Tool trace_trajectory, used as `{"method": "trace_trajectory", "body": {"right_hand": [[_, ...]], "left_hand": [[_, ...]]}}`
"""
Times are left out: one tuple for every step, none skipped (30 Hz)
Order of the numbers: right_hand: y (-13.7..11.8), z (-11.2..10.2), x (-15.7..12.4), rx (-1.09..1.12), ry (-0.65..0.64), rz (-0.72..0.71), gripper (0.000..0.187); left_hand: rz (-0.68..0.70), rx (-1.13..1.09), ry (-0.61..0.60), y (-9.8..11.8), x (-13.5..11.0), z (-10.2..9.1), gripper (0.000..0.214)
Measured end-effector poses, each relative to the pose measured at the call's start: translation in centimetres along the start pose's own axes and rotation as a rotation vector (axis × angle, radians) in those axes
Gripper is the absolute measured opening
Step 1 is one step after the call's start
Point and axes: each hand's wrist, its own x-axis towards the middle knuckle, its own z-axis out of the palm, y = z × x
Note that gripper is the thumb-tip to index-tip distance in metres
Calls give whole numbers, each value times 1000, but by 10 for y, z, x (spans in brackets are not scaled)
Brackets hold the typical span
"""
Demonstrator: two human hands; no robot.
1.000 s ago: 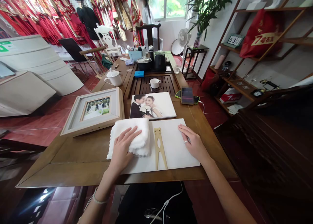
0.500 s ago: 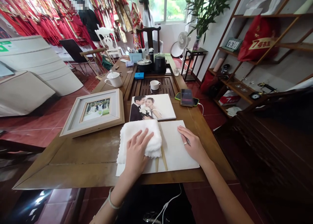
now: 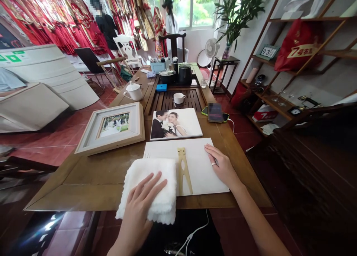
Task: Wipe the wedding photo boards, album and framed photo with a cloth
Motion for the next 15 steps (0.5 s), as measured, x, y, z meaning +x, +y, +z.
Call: {"method": "trace_trajectory", "body": {"right_hand": [[0,0,0,1,0,3,36],[0,0,0,3,-1,6,36],[0,0,0,6,0,8,35],[-1,0,0,9,0,10,35],[-1,0,0,12,2,11,35],[-1,1,0,14,2,11,35],[-1,1,0,15,3,12,36],[-1,1,0,16,4,12,36],[-1,1,0,16,4,13,36],[0,1,-1,17,4,13,36],[0,1,-1,18,5,13,36],[0,1,-1,19,5,12,35],[0,1,-1,19,5,10,35],[1,1,-1,17,5,9,35],[1,0,-1,15,4,8,35]], "left_hand": [[-22,9,14,-5,0,-2,99],[-43,18,28,-9,1,-3,100],[-60,24,40,-14,3,-4,99],[-72,27,49,-19,7,-5,99],[-78,30,52,-23,12,-5,99],[-80,34,53,-26,18,-6,99],[-80,37,50,-29,25,-6,99],[-80,40,45,-32,34,-6,98],[-82,43,37,-33,42,-6,97],[-86,45,28,-34,52,-6,95],[-92,46,19,-35,61,-6,94],[-99,48,11,-34,69,-6,92],[-105,50,4,-33,77,-6,91],[-112,53,0,-32,84,-6,89],[-118,57,0,-30,90,-6,88]]}}
